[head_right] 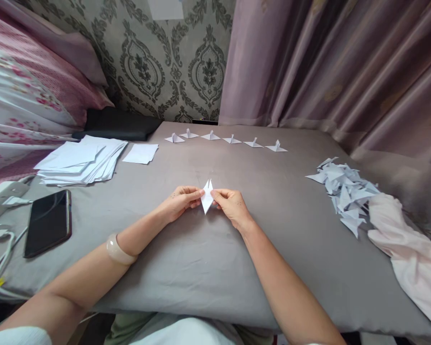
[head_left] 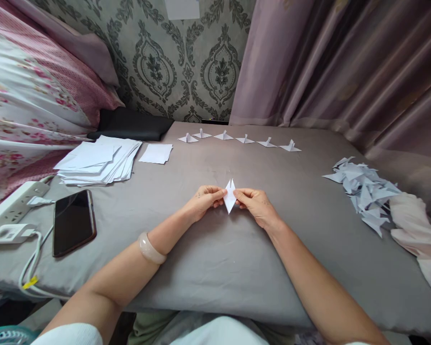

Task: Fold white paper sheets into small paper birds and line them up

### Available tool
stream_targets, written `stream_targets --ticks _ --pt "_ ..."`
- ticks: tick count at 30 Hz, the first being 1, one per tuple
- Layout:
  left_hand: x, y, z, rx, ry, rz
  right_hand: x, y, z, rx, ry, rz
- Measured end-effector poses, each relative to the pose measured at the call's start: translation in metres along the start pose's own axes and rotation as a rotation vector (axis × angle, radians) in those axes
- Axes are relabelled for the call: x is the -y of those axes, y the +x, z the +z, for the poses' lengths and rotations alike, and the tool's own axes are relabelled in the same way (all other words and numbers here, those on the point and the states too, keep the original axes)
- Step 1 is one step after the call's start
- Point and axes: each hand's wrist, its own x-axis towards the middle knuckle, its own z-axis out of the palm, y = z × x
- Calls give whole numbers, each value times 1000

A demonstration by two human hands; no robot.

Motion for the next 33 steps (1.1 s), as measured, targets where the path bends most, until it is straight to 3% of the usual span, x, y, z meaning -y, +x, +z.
stream_targets --ticks 7,13,22,25,33 --pt "5 10 -8 -79 237 105 -11 14 -1 -76 -192 -128" --pt "11 16 -11 -139 522 317 -19 23 2 -154 -469 -265" --pt "16 22 -11 -240 856 434 -22 21 4 -168 -787 -410" --pt "15 19 -12 -200 922 471 -23 19 2 -119 -820 -447" --pt "10 4 -16 -83 914 411 -16 8 -7 13 -805 -451"
